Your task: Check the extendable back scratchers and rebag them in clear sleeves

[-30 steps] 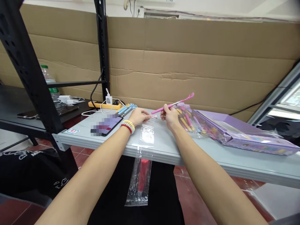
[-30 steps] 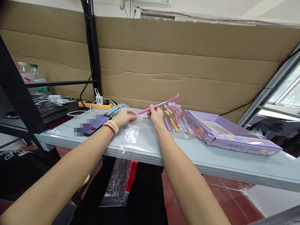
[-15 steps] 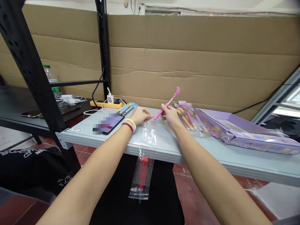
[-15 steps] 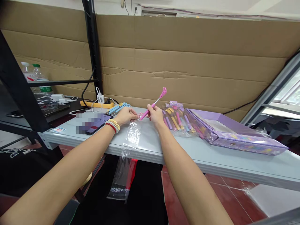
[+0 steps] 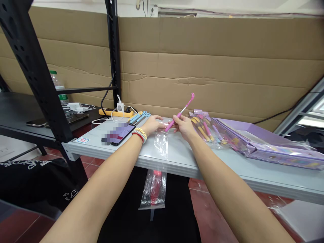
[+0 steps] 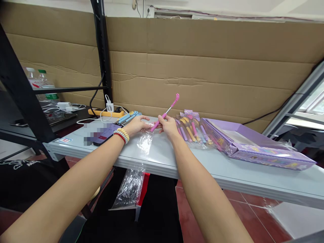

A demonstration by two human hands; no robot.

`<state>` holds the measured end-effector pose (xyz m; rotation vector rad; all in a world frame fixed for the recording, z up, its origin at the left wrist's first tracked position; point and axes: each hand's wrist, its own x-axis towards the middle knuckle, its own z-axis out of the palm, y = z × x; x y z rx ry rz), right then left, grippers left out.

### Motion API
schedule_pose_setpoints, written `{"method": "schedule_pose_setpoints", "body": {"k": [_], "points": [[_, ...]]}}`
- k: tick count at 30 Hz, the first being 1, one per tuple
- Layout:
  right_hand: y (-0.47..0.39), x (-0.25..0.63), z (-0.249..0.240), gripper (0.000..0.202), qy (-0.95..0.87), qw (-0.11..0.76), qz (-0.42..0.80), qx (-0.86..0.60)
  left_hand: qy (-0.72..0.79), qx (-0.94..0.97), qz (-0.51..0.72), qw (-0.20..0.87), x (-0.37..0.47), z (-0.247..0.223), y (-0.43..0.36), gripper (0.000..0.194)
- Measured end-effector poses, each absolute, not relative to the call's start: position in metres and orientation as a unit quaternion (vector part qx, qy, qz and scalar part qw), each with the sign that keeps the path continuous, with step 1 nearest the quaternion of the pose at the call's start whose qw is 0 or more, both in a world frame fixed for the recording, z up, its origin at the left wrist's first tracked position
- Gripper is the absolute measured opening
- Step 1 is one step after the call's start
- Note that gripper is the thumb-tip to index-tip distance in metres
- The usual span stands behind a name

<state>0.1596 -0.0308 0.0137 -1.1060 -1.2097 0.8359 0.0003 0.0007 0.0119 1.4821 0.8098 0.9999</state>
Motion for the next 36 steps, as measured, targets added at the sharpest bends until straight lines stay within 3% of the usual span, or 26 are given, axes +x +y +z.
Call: {"method": "schedule_pose_setpoints", "body": {"k": [8,22,36], "points": [[-0.0274,0.1651,0.0152,0.045,-0.488,0.683,0.276,-0.469,0.357,0.642,0.405,0.544,-0.0016,0.0111,-0.0042,0.029],[-0.0252,0.1638,0.0146,0.035,-0.481,0.681,0.277,-0.477,0.31,0.666,0.38,0.562,-0.0014,0.0069,0.0047,0.031],[-0.0253,0.1639,0.0142,0.039,-0.497,0.674,0.297,-0.459,0.309,0.683,0.372,0.548,0.0003,0.0054,0.0057,0.034]]}}
